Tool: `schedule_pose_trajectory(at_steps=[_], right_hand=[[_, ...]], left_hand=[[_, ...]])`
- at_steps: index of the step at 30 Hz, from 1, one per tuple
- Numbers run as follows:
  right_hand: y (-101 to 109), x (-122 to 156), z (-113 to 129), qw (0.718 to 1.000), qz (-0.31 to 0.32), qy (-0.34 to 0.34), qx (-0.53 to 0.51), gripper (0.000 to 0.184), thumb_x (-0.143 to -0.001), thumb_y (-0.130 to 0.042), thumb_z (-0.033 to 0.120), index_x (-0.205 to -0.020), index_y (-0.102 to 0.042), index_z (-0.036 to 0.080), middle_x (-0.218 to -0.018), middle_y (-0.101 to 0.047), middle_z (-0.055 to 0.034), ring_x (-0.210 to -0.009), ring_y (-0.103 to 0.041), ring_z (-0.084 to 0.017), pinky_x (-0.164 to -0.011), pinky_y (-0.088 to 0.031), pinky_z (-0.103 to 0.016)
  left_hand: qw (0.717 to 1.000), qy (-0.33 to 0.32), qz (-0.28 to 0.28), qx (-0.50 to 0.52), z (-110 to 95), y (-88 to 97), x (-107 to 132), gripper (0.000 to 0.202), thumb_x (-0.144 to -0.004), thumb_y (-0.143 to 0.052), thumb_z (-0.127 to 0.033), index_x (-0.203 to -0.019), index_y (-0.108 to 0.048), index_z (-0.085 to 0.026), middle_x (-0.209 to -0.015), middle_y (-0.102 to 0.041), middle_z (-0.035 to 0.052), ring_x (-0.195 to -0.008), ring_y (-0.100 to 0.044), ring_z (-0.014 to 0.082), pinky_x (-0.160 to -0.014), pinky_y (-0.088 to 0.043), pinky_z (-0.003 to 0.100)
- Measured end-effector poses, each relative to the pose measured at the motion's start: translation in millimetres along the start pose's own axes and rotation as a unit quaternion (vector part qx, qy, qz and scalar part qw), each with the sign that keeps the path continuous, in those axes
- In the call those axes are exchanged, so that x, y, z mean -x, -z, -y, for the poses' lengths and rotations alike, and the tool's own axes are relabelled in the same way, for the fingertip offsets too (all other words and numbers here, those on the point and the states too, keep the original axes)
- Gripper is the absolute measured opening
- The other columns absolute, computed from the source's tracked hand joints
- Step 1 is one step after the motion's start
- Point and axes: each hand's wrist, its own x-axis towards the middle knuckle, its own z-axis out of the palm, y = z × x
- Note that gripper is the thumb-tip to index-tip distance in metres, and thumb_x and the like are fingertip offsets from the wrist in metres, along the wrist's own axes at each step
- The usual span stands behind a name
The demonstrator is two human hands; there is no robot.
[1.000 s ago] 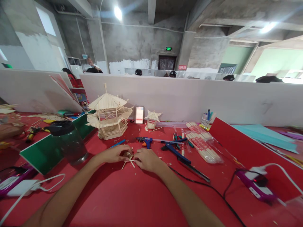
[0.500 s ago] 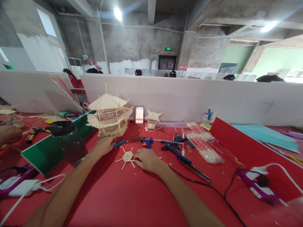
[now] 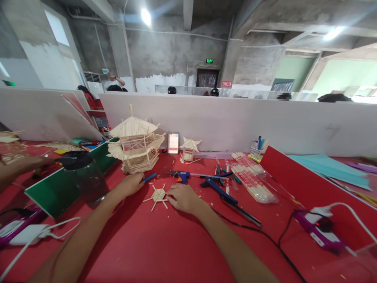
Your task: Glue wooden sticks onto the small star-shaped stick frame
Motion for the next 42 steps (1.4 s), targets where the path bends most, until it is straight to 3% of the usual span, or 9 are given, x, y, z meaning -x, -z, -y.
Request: schedule_pose_trajectory(at_steps=[4,6,9,13,17,23,32,35,42], right_hand=[[0,-1,3,0.992,-0.063,-0.046,-0.104,0.021,-0.096,-0.051,0.026,-0.094,-0.069,0.018,-0.093,-0.071,-0.0059,-0.088,-0.062,-0.017,-0.078,-0.042,-0.027],[-2,-4,3,0.97,-0.112,-0.089,-0.199,0.02,-0.094,-0.053,0.031,-0.102,-0.067,0.018,-0.09,-0.07,-0.0044,-0.08,-0.062,-0.016,-0.075,-0.044,-0.027],[-6,-8,1,0.916,-0.164,-0.124,-0.344,0.033,-0.089,-0.059,0.038,-0.115,-0.061,0.017,-0.079,-0.067,-0.001,-0.07,-0.06,-0.015,-0.066,-0.046,-0.026],[-7,-12,1,0.863,-0.217,-0.109,-0.444,0.031,-0.084,-0.063,0.042,-0.105,-0.065,0.018,-0.087,-0.068,-0.0039,-0.077,-0.064,-0.017,-0.069,-0.051,-0.029],[-6,-12,3,0.839,-0.249,-0.124,-0.468,0.029,-0.083,-0.064,0.045,-0.098,-0.067,0.02,-0.083,-0.069,-0.004,-0.072,-0.064,-0.018,-0.066,-0.052,-0.03],[-7,-11,1,0.852,-0.24,-0.115,-0.451,0.03,-0.086,-0.061,0.046,-0.097,-0.065,0.019,-0.08,-0.067,-0.0038,-0.071,-0.063,-0.017,-0.062,-0.051,-0.028],[-8,-10,5,0.853,-0.24,-0.111,-0.45,0.032,-0.088,-0.058,0.049,-0.099,-0.061,0.02,-0.076,-0.063,-0.0018,-0.068,-0.06,-0.016,-0.059,-0.048,-0.026],[-7,-10,5,0.839,-0.265,-0.12,-0.46,0.034,-0.088,-0.057,0.052,-0.097,-0.058,0.02,-0.072,-0.061,-0.0005,-0.061,-0.057,-0.014,-0.053,-0.045,-0.024],[-3,-11,0,0.806,-0.264,-0.166,-0.503,0.041,-0.088,-0.05,0.063,-0.083,-0.045,0.023,-0.053,-0.05,0.0072,-0.044,-0.045,-0.011,-0.042,-0.035,-0.021]], left_hand=[[0.987,-0.088,-0.11,0.08,-9,0.1,-2,0.014,-0.094,-0.04,-0.023,-0.103,-0.05,-0.018,-0.101,-0.063,0.0112,-0.089,-0.06,0.0224,-0.079,-0.045,0.033],[0.968,-0.147,-0.133,0.154,-18,2.9,1,0.018,-0.099,-0.032,-0.029,-0.107,-0.045,-0.019,-0.096,-0.06,0.0075,-0.083,-0.058,0.0192,-0.078,-0.045,0.032],[0.94,-0.222,-0.083,0.245,-36,5.7,9,0.024,-0.102,-0.028,-0.037,-0.111,-0.042,-0.019,-0.091,-0.059,0.0036,-0.075,-0.055,0.016,-0.073,-0.044,0.028],[0.924,-0.291,-0.021,0.246,-57,0.8,19,0.026,-0.103,-0.028,-0.037,-0.108,-0.046,-0.019,-0.097,-0.061,0.006,-0.084,-0.057,0.0178,-0.075,-0.043,0.028],[0.942,-0.285,-0.013,0.179,-62,-3.4,19,0.029,-0.103,-0.028,-0.04,-0.106,-0.048,-0.02,-0.091,-0.062,0.0062,-0.079,-0.059,0.0197,-0.07,-0.039,0.028],[0.954,-0.27,-0.006,0.129,-61,5.0,20,0.035,-0.103,-0.024,-0.046,-0.1,-0.049,-0.022,-0.083,-0.059,0.0036,-0.071,-0.057,0.0194,-0.063,-0.033,0.027],[0.945,-0.279,0.003,0.17,-57,10.0,20,0.031,-0.101,-0.033,-0.048,-0.104,-0.052,-0.023,-0.08,-0.059,0.0007,-0.068,-0.056,0.0166,-0.061,-0.032,0.025],[0.956,-0.252,0.002,0.153,-44,8.7,15,0.029,-0.098,-0.042,-0.047,-0.115,-0.048,-0.024,-0.078,-0.06,-0.0013,-0.068,-0.056,0.0166,-0.061,-0.033,0.024],[0.988,-0.139,-0.015,0.06,8,-13.2,-9,0.013,-0.094,-0.042,-0.024,-0.094,-0.055,-0.02,-0.097,-0.064,0.0077,-0.088,-0.058,0.0221,-0.075,-0.042,0.031]])
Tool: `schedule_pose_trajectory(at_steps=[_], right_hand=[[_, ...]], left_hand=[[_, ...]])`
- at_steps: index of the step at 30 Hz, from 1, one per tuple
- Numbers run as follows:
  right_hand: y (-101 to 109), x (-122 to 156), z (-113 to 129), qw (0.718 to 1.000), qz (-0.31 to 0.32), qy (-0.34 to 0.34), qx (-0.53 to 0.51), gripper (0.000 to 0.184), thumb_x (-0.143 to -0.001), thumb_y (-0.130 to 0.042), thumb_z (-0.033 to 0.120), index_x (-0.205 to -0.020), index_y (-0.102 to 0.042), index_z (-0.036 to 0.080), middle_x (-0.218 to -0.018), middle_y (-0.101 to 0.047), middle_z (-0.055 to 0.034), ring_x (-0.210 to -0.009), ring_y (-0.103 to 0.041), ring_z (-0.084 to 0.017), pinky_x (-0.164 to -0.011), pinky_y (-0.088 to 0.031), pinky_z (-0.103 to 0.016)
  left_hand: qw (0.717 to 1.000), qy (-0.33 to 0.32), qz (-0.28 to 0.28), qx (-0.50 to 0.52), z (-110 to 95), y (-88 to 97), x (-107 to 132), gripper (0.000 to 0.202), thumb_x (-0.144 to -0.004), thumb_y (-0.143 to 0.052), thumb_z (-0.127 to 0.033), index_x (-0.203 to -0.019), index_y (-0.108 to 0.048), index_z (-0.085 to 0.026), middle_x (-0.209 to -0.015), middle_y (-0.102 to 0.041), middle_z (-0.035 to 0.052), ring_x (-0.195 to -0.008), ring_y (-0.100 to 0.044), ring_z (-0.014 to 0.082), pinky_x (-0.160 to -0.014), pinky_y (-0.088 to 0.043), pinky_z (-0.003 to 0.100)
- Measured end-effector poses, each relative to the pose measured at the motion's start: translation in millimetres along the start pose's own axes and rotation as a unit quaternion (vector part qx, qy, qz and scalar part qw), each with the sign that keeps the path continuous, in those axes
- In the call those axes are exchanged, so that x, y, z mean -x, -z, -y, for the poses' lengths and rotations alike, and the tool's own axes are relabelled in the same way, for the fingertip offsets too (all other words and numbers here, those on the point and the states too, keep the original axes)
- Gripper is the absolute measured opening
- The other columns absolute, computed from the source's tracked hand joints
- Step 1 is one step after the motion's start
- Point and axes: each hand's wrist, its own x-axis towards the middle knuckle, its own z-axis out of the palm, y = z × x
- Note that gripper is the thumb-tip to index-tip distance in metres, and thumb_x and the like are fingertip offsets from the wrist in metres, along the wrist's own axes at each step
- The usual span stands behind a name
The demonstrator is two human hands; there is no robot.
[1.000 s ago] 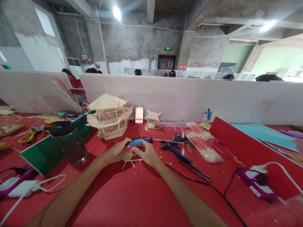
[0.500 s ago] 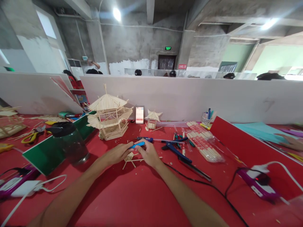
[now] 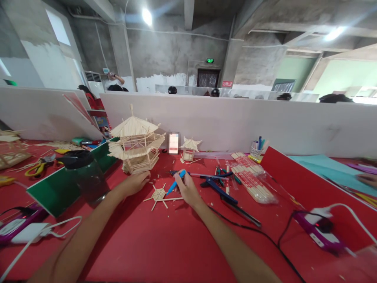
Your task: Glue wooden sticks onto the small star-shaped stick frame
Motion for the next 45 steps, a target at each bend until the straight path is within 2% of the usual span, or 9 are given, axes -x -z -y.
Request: schedule_pose_trajectory(at_steps=[6,9,12,19,24,28,33,37,45], right_hand=[[0,1,0,0.999,0.044,-0.006,-0.001,0.042,-0.085,-0.059,0.058,-0.072,-0.039,0.023,-0.049,-0.046,0.0085,-0.044,-0.04,-0.01,-0.044,-0.035,-0.02],[1,3,2,0.994,0.104,-0.006,0.023,0.034,-0.088,-0.056,0.053,-0.08,-0.056,0.02,-0.064,-0.062,0.0018,-0.056,-0.054,-0.012,-0.054,-0.043,-0.023],[0,4,1,0.988,0.143,-0.002,0.058,0.032,-0.09,-0.055,0.048,-0.092,-0.067,0.019,-0.082,-0.071,-0.0041,-0.075,-0.064,-0.017,-0.066,-0.05,-0.028],[2,1,-9,0.978,0.111,0.055,0.17,0.013,-0.083,-0.061,0.029,-0.081,-0.068,0.018,-0.076,-0.068,-0.002,-0.072,-0.062,-0.016,-0.071,-0.049,-0.029],[3,2,-14,0.972,0.137,0.069,0.178,0.013,-0.086,-0.059,0.028,-0.084,-0.068,0.018,-0.078,-0.068,-0.0018,-0.073,-0.062,-0.016,-0.07,-0.048,-0.028],[4,5,-13,0.967,0.151,0.094,0.183,0.018,-0.092,-0.054,0.029,-0.095,-0.07,0.02,-0.091,-0.072,-0.0043,-0.084,-0.066,-0.018,-0.079,-0.05,-0.03],[3,10,-10,0.914,0.195,0.21,0.286,0.026,-0.097,-0.048,0.025,-0.116,-0.065,0.022,-0.113,-0.071,-0.0079,-0.103,-0.064,-0.021,-0.094,-0.047,-0.035],[-4,11,-11,0.872,0.248,0.249,0.339,0.025,-0.092,-0.056,0.023,-0.116,-0.064,0.021,-0.109,-0.071,-0.0087,-0.098,-0.063,-0.021,-0.091,-0.046,-0.035],[-6,9,-20,0.857,0.272,0.244,0.364,0.032,-0.086,-0.063,0.019,-0.118,-0.063,0.022,-0.109,-0.071,-0.0079,-0.096,-0.063,-0.022,-0.087,-0.045,-0.033]], left_hand=[[1.0,0.012,0.012,-0.025,4,-3.9,1,0.011,-0.087,-0.05,-0.016,-0.096,-0.056,-0.019,-0.107,-0.063,0.0103,-0.099,-0.058,0.0247,-0.086,-0.043,0.034],[0.999,0.02,-0.008,-0.028,-4,3.4,1,0.013,-0.087,-0.052,-0.017,-0.099,-0.057,-0.019,-0.111,-0.063,0.0103,-0.102,-0.057,0.0252,-0.085,-0.042,0.034],[0.999,-0.039,-0.012,0.034,-17,11.3,0,0.01,-0.09,-0.05,-0.02,-0.095,-0.058,-0.019,-0.103,-0.064,0.0072,-0.095,-0.057,0.0214,-0.081,-0.042,0.03],[0.966,-0.141,0.082,0.201,-46,10.6,3,0.017,-0.091,-0.053,-0.032,-0.085,-0.059,-0.017,-0.075,-0.061,-0.0002,-0.065,-0.052,0.0124,-0.06,-0.036,0.022],[0.972,-0.135,0.071,0.179,-46,9.0,2,0.009,-0.087,-0.051,-0.02,-0.085,-0.059,-0.017,-0.078,-0.062,0.0011,-0.069,-0.054,0.0134,-0.062,-0.036,0.022],[0.981,-0.104,0.07,0.15,-37,16.5,4,0.013,-0.09,-0.05,-0.025,-0.087,-0.059,-0.017,-0.083,-0.065,0.0033,-0.073,-0.056,0.0156,-0.065,-0.038,0.024],[0.971,-0.089,0.157,0.155,-28,26.8,10,0.014,-0.087,-0.055,-0.029,-0.086,-0.061,-0.017,-0.08,-0.066,0.0035,-0.069,-0.057,0.0159,-0.061,-0.038,0.023],[0.947,-0.088,0.237,0.196,-28,27.7,12,0.013,-0.081,-0.062,-0.03,-0.085,-0.065,-0.018,-0.074,-0.066,0.001,-0.066,-0.058,0.0149,-0.058,-0.039,0.021],[0.962,-0.077,0.208,0.158,-33,26.4,13,0.01,-0.076,-0.062,-0.024,-0.083,-0.067,-0.019,-0.074,-0.067,0.0005,-0.065,-0.057,0.0148,-0.056,-0.037,0.022]])
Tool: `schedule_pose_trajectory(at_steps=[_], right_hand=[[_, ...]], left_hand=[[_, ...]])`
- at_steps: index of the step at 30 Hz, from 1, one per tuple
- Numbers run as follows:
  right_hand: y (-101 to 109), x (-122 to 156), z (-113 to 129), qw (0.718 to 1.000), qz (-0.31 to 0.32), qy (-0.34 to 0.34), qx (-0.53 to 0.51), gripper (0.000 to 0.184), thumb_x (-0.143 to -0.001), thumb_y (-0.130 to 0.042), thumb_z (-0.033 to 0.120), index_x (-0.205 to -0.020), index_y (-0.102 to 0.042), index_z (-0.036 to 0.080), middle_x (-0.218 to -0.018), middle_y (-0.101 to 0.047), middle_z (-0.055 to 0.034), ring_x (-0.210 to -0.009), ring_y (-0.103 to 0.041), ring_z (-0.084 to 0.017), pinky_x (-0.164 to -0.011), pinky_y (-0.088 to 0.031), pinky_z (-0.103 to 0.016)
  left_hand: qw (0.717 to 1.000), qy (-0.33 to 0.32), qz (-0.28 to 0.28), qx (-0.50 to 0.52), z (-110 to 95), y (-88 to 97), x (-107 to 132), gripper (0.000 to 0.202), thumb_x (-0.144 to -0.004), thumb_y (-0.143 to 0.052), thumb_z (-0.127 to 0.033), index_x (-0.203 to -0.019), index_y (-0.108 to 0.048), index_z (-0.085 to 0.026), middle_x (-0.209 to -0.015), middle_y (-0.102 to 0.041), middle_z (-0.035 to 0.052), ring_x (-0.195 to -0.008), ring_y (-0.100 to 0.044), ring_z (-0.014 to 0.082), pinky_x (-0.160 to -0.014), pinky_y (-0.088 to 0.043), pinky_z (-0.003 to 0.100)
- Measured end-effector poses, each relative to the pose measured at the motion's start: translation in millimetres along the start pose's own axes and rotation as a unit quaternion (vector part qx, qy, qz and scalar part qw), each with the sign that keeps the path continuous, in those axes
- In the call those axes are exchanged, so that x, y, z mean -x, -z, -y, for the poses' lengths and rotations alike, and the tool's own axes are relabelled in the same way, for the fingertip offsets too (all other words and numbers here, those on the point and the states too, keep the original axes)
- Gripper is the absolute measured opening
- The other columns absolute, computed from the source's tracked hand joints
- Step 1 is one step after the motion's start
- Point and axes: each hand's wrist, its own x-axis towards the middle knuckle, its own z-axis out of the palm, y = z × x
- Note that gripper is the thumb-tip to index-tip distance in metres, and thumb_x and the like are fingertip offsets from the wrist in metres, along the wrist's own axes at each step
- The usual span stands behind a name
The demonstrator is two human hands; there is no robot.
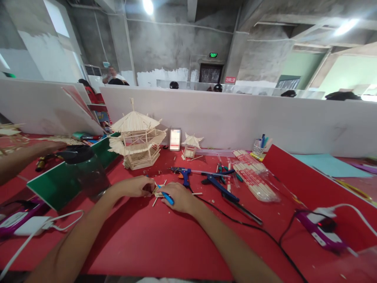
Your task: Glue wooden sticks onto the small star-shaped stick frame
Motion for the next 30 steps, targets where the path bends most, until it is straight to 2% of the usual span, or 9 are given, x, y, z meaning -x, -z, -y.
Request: schedule_pose_trajectory(at_steps=[7,14,18,20,22,24,27,30], right_hand=[[1,-1,1,1.0,0.009,-0.012,-0.013,0.034,-0.085,-0.062,0.02,-0.119,-0.063,0.024,-0.109,-0.071,-0.0074,-0.095,-0.064,-0.022,-0.085,-0.045,-0.032],[0,1,0,1.0,0.007,-0.02,-0.012,0.036,-0.084,-0.064,0.02,-0.12,-0.063,0.024,-0.108,-0.071,-0.0073,-0.094,-0.065,-0.022,-0.086,-0.045,-0.032],[8,3,1,0.998,-0.029,-0.03,-0.048,0.033,-0.086,-0.061,0.022,-0.119,-0.063,0.022,-0.111,-0.071,-0.0081,-0.099,-0.065,-0.022,-0.09,-0.045,-0.034],[15,4,3,0.994,-0.06,-0.051,-0.077,0.029,-0.091,-0.056,0.025,-0.118,-0.064,0.022,-0.114,-0.07,-0.0085,-0.104,-0.064,-0.022,-0.093,-0.045,-0.035],[21,4,5,0.985,-0.088,-0.09,-0.12,0.027,-0.095,-0.051,0.03,-0.116,-0.065,0.022,-0.114,-0.07,-0.0083,-0.104,-0.064,-0.022,-0.092,-0.047,-0.035],[25,4,5,0.966,-0.114,-0.142,-0.184,0.028,-0.095,-0.05,0.035,-0.113,-0.067,0.022,-0.105,-0.072,-0.0072,-0.094,-0.067,-0.02,-0.085,-0.05,-0.033],[25,3,2,0.933,-0.133,-0.208,-0.261,0.032,-0.093,-0.053,0.044,-0.106,-0.071,0.02,-0.082,-0.072,-0.0041,-0.076,-0.067,-0.019,-0.073,-0.053,-0.031],[22,3,-2,0.926,-0.129,-0.22,-0.279,0.034,-0.091,-0.055,0.047,-0.101,-0.073,0.02,-0.076,-0.07,-0.003,-0.072,-0.066,-0.018,-0.069,-0.053,-0.03]], left_hand=[[0.999,0.001,-0.011,-0.03,-1,-2.9,-1,0.009,-0.077,-0.062,-0.023,-0.083,-0.067,-0.019,-0.076,-0.067,0.0011,-0.065,-0.057,0.0148,-0.057,-0.036,0.022],[1.0,0.0,-0.009,-0.02,1,-2.8,-1,0.009,-0.077,-0.063,-0.023,-0.084,-0.066,-0.019,-0.077,-0.068,0.0014,-0.066,-0.058,0.0151,-0.058,-0.037,0.022],[1.0,-0.01,0.004,-0.001,-2,0.7,1,0.012,-0.079,-0.062,-0.026,-0.087,-0.066,-0.019,-0.078,-0.068,0.0014,-0.067,-0.058,0.0151,-0.059,-0.037,0.022],[1.0,-0.015,-0.013,-0.003,-4,1.8,2,0.012,-0.081,-0.06,-0.028,-0.087,-0.065,-0.018,-0.077,-0.066,0.0015,-0.067,-0.057,0.015,-0.059,-0.036,0.022],[0.998,-0.019,-0.053,-0.013,-6,1.1,1,0.012,-0.083,-0.058,-0.029,-0.084,-0.062,-0.018,-0.074,-0.063,0.0011,-0.064,-0.054,0.0143,-0.057,-0.034,0.023],[0.996,-0.027,-0.087,-0.017,-7,-1.6,-3,0.009,-0.083,-0.056,-0.026,-0.081,-0.059,-0.017,-0.07,-0.06,0.0001,-0.061,-0.051,0.0134,-0.056,-0.033,0.023],[0.994,-0.04,-0.096,-0.014,-10,-7.6,-8,0.005,-0.081,-0.054,-0.021,-0.081,-0.057,-0.018,-0.071,-0.06,-0.0001,-0.061,-0.051,0.013,-0.056,-0.032,0.023],[0.994,-0.044,-0.097,-0.016,-14,-12.9,-12,0.005,-0.081,-0.054,-0.022,-0.082,-0.058,-0.018,-0.075,-0.062,0.0006,-0.065,-0.053,0.0136,-0.058,-0.033,0.022]])
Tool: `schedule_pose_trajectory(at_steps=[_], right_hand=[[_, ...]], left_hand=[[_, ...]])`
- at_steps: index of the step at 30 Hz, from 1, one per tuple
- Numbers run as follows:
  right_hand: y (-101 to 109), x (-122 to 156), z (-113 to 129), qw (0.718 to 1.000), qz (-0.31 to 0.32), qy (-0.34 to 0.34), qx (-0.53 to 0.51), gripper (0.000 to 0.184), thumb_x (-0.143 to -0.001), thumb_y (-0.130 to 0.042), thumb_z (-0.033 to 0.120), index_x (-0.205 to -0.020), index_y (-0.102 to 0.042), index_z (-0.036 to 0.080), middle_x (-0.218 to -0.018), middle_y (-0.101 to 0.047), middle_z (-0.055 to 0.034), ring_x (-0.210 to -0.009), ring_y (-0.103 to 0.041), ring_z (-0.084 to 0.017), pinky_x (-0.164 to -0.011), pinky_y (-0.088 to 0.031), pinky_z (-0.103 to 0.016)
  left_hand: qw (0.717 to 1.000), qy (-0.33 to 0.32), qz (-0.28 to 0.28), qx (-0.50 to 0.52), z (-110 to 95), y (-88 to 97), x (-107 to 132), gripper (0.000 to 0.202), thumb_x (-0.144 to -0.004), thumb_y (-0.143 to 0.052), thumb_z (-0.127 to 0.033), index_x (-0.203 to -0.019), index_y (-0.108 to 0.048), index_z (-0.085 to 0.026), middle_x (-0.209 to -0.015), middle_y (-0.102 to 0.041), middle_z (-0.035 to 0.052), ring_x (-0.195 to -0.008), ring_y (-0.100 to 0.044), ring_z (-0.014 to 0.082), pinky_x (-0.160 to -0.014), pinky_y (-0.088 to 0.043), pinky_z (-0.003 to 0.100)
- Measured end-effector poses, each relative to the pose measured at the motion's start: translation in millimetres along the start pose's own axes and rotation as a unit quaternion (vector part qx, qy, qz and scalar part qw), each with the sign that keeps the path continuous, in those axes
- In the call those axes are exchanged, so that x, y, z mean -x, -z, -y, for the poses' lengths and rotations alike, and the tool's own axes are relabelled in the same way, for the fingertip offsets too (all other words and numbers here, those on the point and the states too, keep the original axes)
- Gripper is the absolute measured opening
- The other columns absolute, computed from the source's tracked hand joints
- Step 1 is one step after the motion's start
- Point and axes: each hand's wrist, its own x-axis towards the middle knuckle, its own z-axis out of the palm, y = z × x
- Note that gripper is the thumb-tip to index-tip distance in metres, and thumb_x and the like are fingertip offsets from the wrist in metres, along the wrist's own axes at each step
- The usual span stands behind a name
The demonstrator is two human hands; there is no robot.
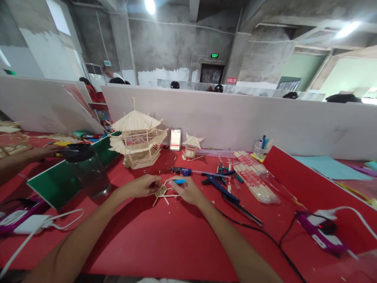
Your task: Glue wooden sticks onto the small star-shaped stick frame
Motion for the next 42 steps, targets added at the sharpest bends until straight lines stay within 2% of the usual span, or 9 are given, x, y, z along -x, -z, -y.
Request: schedule_pose_trajectory(at_steps=[4,8,16,21,28,33,37,39,42], right_hand=[[1,1,1,0.997,0.028,0.048,0.052,0.028,-0.093,-0.054,0.04,-0.104,-0.072,0.021,-0.092,-0.073,-0.0052,-0.082,-0.067,-0.019,-0.074,-0.053,-0.03],[3,3,6,0.976,0.088,0.132,0.152,0.021,-0.09,-0.056,0.026,-0.104,-0.07,0.021,-0.098,-0.073,-0.0068,-0.088,-0.067,-0.02,-0.084,-0.049,-0.031],[1,2,-8,0.952,0.122,0.169,0.223,0.019,-0.086,-0.058,0.02,-0.103,-0.068,0.02,-0.094,-0.072,-0.0074,-0.081,-0.066,-0.02,-0.075,-0.047,-0.026],[0,2,-10,0.952,0.123,0.168,0.224,0.018,-0.086,-0.058,0.019,-0.101,-0.068,0.021,-0.093,-0.072,-0.0061,-0.079,-0.065,-0.018,-0.074,-0.046,-0.025],[0,2,-4,0.953,0.126,0.165,0.222,0.019,-0.085,-0.058,0.019,-0.101,-0.069,0.021,-0.092,-0.072,-0.0058,-0.08,-0.065,-0.019,-0.074,-0.046,-0.026],[-2,0,1,0.985,0.064,0.091,0.134,0.021,-0.09,-0.054,0.027,-0.103,-0.07,0.021,-0.094,-0.073,-0.0064,-0.085,-0.066,-0.02,-0.077,-0.048,-0.029],[-5,-2,-1,0.999,0.018,0.019,0.046,0.026,-0.091,-0.053,0.038,-0.087,-0.07,0.018,-0.076,-0.07,-0.0039,-0.071,-0.064,-0.018,-0.067,-0.049,-0.028],[-7,-2,-3,0.999,0.016,0.022,0.042,0.026,-0.089,-0.056,0.038,-0.077,-0.068,0.018,-0.074,-0.069,-0.0035,-0.07,-0.063,-0.017,-0.066,-0.049,-0.027],[-10,-2,-6,0.997,0.009,0.038,0.062,0.019,-0.085,-0.059,0.031,-0.074,-0.066,0.017,-0.073,-0.068,-0.003,-0.069,-0.062,-0.016,-0.066,-0.049,-0.026]], left_hand=[[1.0,0.017,0.02,0.015,-5,-3.9,-2,0.006,-0.081,-0.056,-0.022,-0.083,-0.06,-0.019,-0.073,-0.063,-0.0005,-0.065,-0.055,0.0136,-0.057,-0.034,0.022],[0.999,0.006,0.034,0.032,-4,-6.8,-3,0.007,-0.082,-0.056,-0.023,-0.085,-0.062,-0.019,-0.075,-0.064,-0.0003,-0.067,-0.056,0.0141,-0.058,-0.034,0.022],[0.998,0.01,0.042,0.04,-3,-7.6,-3,0.016,-0.085,-0.057,-0.034,-0.085,-0.062,-0.018,-0.072,-0.062,0.0005,-0.065,-0.054,0.014,-0.057,-0.033,0.022],[0.998,-0.001,0.039,0.05,-2,-9.5,-4,0.026,-0.086,-0.06,-0.044,-0.089,-0.063,-0.019,-0.077,-0.065,0.001,-0.068,-0.055,0.0141,-0.058,-0.035,0.022],[0.997,0.01,0.048,0.061,-1,-11.7,-7,0.025,-0.084,-0.062,-0.042,-0.087,-0.062,-0.017,-0.073,-0.061,-0.0003,-0.065,-0.053,0.013,-0.056,-0.035,0.021],[0.995,0.028,0.049,0.08,-3,-10.9,-7,0.022,-0.084,-0.062,-0.039,-0.086,-0.062,-0.017,-0.072,-0.061,-0.0003,-0.064,-0.053,0.0127,-0.056,-0.036,0.021],[0.994,0.036,0.054,0.09,-3,-10.5,-7,0.021,-0.082,-0.063,-0.037,-0.085,-0.061,-0.016,-0.069,-0.059,-0.0013,-0.062,-0.051,0.012,-0.056,-0.036,0.021],[0.994,0.035,0.051,0.085,-3,-10.2,-7,0.022,-0.082,-0.063,-0.038,-0.084,-0.061,-0.016,-0.07,-0.059,-0.0011,-0.063,-0.051,0.0122,-0.056,-0.035,0.021],[0.995,0.024,0.053,0.083,-3,-9.9,-7,0.025,-0.082,-0.063,-0.041,-0.084,-0.061,-0.016,-0.07,-0.059,-0.0008,-0.063,-0.052,0.0126,-0.056,-0.035,0.021]])
